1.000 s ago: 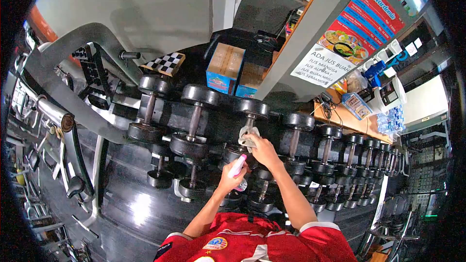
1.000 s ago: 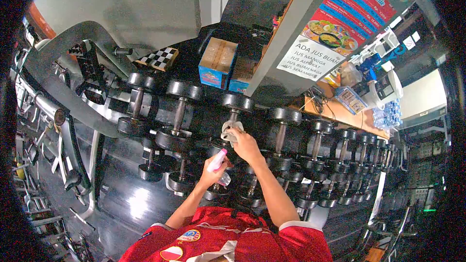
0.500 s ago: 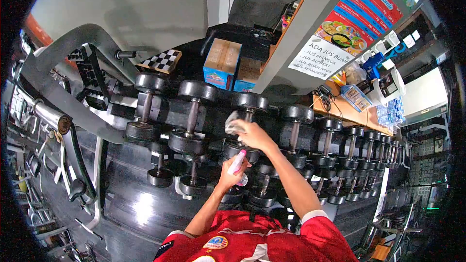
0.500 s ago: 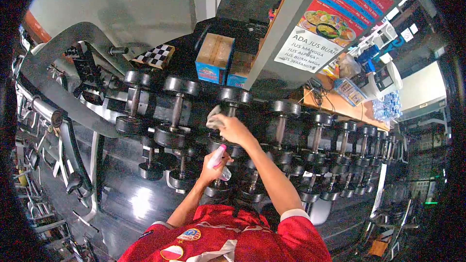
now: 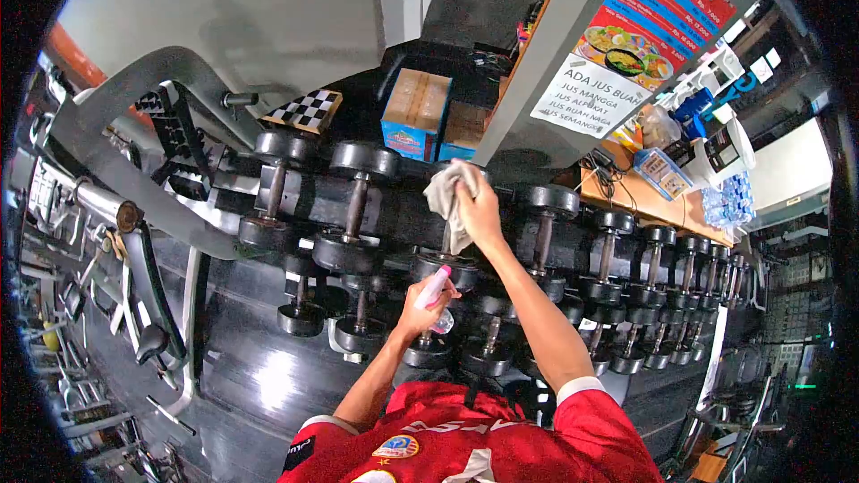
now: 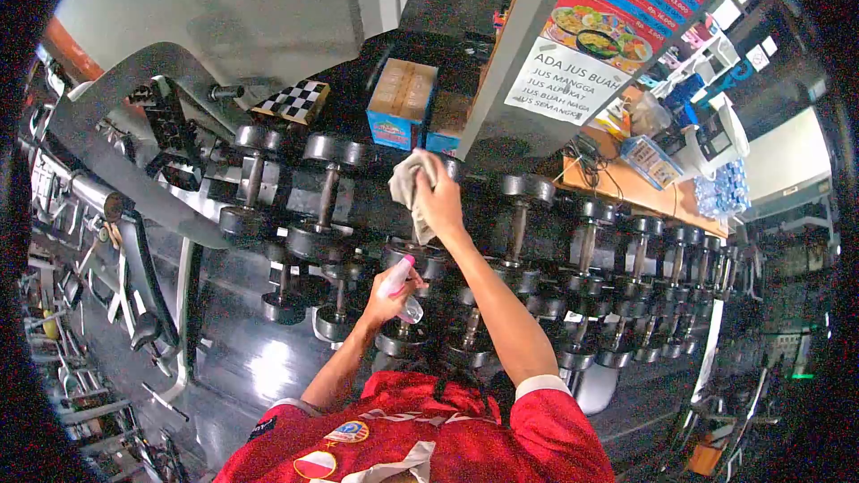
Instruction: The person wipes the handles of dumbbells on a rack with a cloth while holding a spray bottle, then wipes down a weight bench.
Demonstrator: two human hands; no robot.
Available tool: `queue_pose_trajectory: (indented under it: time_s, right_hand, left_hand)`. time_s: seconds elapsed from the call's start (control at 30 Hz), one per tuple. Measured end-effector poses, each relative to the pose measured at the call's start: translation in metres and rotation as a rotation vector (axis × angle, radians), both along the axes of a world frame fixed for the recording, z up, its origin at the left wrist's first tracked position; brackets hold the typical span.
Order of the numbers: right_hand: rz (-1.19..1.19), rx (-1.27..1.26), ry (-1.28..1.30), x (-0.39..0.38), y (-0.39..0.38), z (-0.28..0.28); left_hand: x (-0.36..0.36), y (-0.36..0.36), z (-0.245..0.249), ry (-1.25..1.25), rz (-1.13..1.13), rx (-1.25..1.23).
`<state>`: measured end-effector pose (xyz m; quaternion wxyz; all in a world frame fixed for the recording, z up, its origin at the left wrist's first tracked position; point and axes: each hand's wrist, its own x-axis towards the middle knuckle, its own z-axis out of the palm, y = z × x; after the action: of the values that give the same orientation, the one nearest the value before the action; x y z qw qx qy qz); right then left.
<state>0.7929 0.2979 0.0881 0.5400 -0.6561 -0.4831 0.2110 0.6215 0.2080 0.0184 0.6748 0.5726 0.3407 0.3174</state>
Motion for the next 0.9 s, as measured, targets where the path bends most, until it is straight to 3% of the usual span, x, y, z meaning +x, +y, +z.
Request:
queue_pose_trajectory:
  time_s: [0.1,0.3,0.47,0.53,0.57,0.63,0.7,0.8,0.9]
  right_hand:
    - [0.059,-0.006,-0.067,0.004,-0.011,0.032]
    - [0.19,-0.129,-0.306,0.007,-0.045,-0.056]
    - [0.15,-0.072,-0.29,-0.008,-0.066,-0.068]
    - [-0.071,-0.057,-0.443,-0.009,-0.061,-0.069]
    - [-0.072,-0.054,-0.441,-0.007,-0.059,-0.07]
    - [0.027,-0.222,-0.037,-0.004,-0.055,-0.07]
    - [-0.009,-0.168,-0.079,-0.003,-0.055,-0.069]
    - [-0.026,-0.294,-0.019,0.007,-0.058,-0.06]
    - [-0.047,-0.195,0.039,0.004,-0.065,-0.031]
  left_hand:
    - [0.0,-0.001,0.0,-0.018,0.019,0.026]
    - [0.005,-0.007,-0.002,-0.003,0.105,0.03]
    - [0.004,-0.01,-0.002,0.123,0.14,0.097]
    - [0.005,-0.009,-0.002,0.059,0.163,0.065]
    - [0.005,-0.01,-0.001,0.06,0.163,0.068]
    - [0.006,-0.01,0.002,0.082,0.171,0.089]
    - [0.005,-0.01,-0.002,0.079,0.17,0.102]
    - [0.005,-0.011,-0.001,0.077,0.165,0.101]
    - [0.004,-0.011,-0.009,0.031,0.152,0.038]
